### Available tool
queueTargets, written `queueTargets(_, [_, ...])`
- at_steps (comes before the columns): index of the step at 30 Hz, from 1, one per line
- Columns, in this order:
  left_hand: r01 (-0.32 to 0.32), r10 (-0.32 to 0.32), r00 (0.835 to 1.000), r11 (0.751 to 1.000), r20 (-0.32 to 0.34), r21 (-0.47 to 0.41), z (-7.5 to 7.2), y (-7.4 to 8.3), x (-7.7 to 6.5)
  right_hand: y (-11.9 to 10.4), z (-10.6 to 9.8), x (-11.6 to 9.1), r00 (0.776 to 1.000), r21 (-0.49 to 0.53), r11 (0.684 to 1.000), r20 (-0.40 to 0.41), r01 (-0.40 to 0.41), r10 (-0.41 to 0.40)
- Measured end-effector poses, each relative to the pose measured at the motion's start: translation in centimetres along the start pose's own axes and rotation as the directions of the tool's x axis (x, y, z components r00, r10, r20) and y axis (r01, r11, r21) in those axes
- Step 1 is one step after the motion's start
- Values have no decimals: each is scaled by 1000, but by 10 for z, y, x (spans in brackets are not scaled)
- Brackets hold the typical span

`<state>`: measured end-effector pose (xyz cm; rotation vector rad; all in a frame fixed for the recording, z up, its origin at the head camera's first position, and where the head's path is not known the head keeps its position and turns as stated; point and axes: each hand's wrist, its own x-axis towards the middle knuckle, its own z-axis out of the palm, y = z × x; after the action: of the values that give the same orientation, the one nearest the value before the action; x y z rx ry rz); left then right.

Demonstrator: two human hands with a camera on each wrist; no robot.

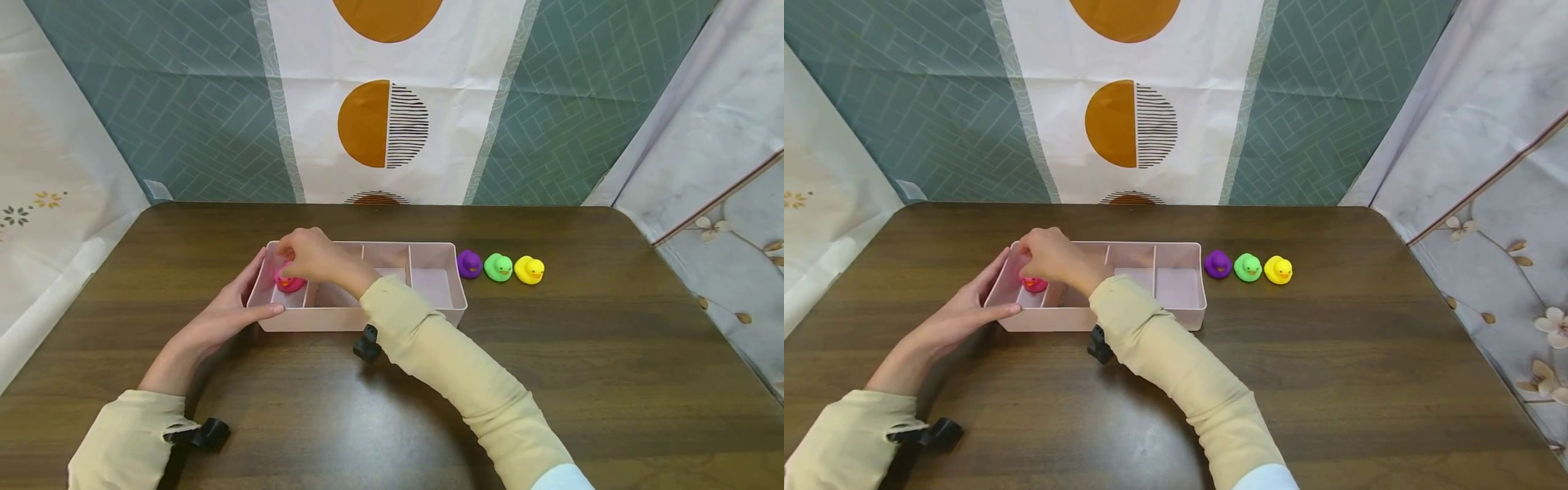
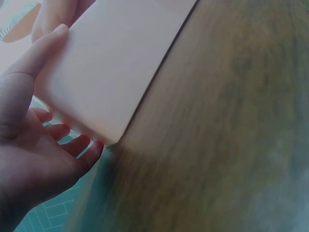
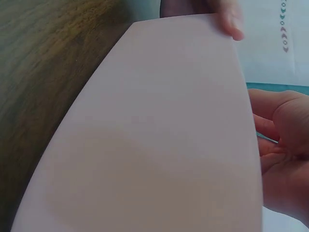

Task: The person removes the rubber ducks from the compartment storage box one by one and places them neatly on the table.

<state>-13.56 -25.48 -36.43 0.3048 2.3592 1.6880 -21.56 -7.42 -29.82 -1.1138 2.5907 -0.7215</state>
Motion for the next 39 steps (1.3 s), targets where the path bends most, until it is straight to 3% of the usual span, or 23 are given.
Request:
queueTargets(4, [-2, 2, 1000, 1000, 3, 1, 0, 0, 0, -2, 4, 7, 1000, -50, 999, 5, 19, -19])
queueTargets(18, [3, -3, 1000, 1000, 5, -2, -1, 0, 0, -5, 10, 16, 999, -120, 992, 15, -29, 31])
queueTargets(26, [-3, 3, 1000, 1000, 6, -6, -1, -1, 0, -8, 18, 13, 999, -121, 991, -4, -48, 48])
queueTargets(39, [-3, 3, 1000, 1000, 5, 2, -1, -2, 0, -9, 24, 10, 999, -131, 991, -31, -15, 11])
